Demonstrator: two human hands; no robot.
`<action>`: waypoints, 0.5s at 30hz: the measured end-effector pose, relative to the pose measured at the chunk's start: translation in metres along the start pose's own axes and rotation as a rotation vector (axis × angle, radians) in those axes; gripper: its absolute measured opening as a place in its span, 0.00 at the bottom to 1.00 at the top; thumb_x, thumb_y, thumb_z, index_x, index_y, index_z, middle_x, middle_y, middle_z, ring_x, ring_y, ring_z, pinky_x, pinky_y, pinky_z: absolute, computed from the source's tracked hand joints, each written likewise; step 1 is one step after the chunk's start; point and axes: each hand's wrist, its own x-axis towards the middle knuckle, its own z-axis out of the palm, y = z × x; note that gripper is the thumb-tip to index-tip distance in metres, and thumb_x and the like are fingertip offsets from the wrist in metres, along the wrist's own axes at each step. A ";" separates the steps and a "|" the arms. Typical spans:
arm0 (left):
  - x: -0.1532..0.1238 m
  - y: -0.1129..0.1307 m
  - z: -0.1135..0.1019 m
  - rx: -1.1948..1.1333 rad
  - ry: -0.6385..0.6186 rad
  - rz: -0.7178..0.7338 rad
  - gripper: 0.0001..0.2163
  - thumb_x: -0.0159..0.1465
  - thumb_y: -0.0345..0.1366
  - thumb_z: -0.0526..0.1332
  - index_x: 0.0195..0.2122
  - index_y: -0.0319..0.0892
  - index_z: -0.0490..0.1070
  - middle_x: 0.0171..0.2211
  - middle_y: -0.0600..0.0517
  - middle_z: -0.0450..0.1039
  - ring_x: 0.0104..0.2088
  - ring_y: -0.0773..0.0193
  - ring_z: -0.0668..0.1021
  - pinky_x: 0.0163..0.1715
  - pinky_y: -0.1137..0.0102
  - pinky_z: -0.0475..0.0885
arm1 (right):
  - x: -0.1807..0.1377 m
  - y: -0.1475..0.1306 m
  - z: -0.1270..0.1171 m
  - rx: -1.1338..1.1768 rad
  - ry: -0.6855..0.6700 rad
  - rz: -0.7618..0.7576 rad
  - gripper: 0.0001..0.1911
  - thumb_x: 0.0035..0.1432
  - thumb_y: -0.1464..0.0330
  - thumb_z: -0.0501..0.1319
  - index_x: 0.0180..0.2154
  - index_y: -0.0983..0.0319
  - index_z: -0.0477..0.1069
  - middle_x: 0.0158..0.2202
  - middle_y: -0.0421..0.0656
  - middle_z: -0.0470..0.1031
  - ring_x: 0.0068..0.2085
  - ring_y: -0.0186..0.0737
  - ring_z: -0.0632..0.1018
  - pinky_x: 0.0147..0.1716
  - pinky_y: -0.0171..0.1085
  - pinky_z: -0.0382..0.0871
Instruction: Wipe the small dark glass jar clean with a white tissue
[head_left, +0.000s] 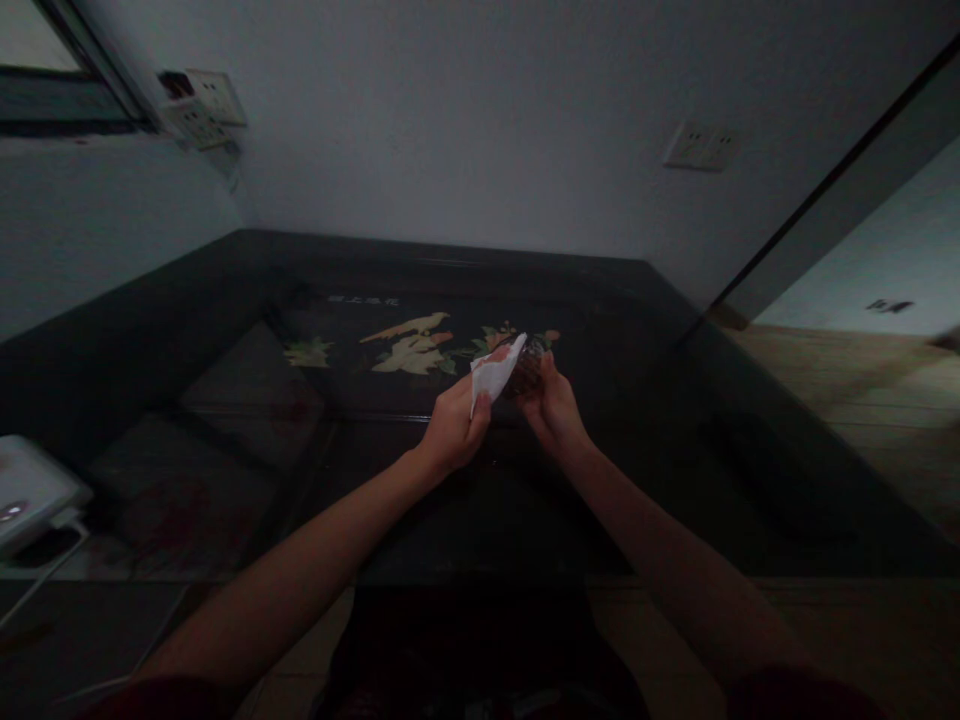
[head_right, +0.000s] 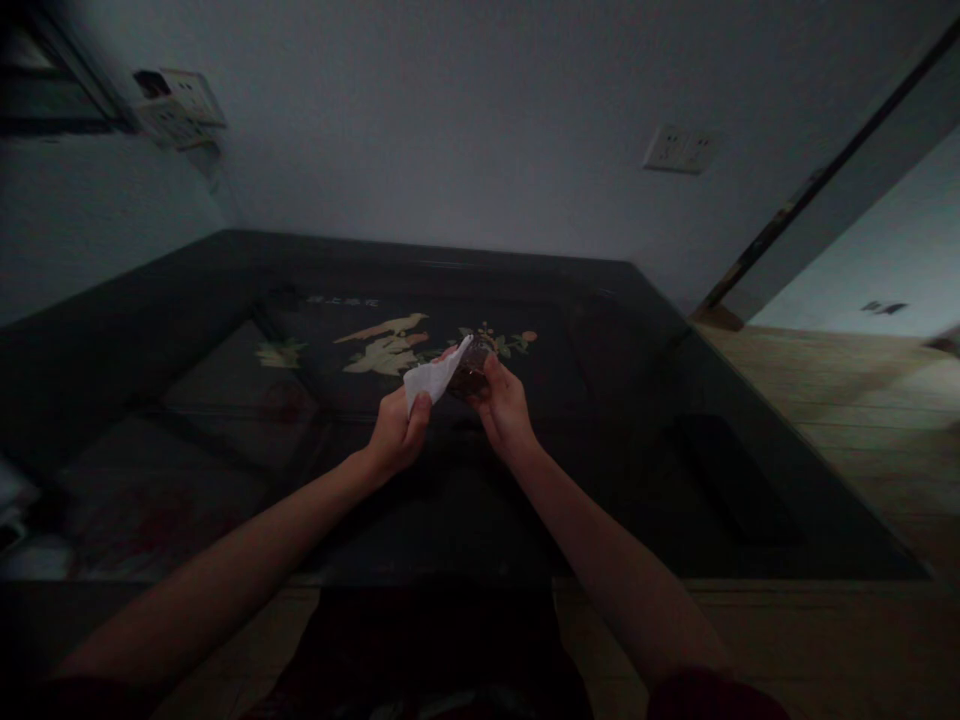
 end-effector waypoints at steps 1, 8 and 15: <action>0.000 -0.001 0.000 -0.011 0.011 -0.034 0.27 0.70 0.46 0.38 0.52 0.37 0.72 0.42 0.41 0.78 0.48 0.55 0.77 0.51 0.62 0.71 | 0.001 -0.001 0.000 -0.001 -0.005 -0.008 0.28 0.47 0.44 0.64 0.41 0.58 0.74 0.41 0.46 0.80 0.49 0.50 0.77 0.44 0.46 0.73; 0.006 -0.006 0.003 -0.108 0.108 -0.299 0.26 0.68 0.52 0.41 0.27 0.39 0.69 0.23 0.48 0.70 0.26 0.63 0.72 0.28 0.69 0.68 | 0.000 0.005 0.001 0.001 -0.031 0.011 0.28 0.48 0.45 0.64 0.42 0.59 0.75 0.41 0.48 0.80 0.49 0.51 0.77 0.43 0.46 0.74; 0.014 -0.016 0.002 -0.248 0.096 -0.483 0.23 0.67 0.51 0.45 0.23 0.40 0.64 0.22 0.51 0.66 0.25 0.65 0.69 0.28 0.70 0.65 | -0.009 0.013 0.002 -0.110 -0.079 0.109 0.25 0.45 0.48 0.68 0.38 0.59 0.76 0.36 0.44 0.80 0.39 0.44 0.80 0.33 0.39 0.74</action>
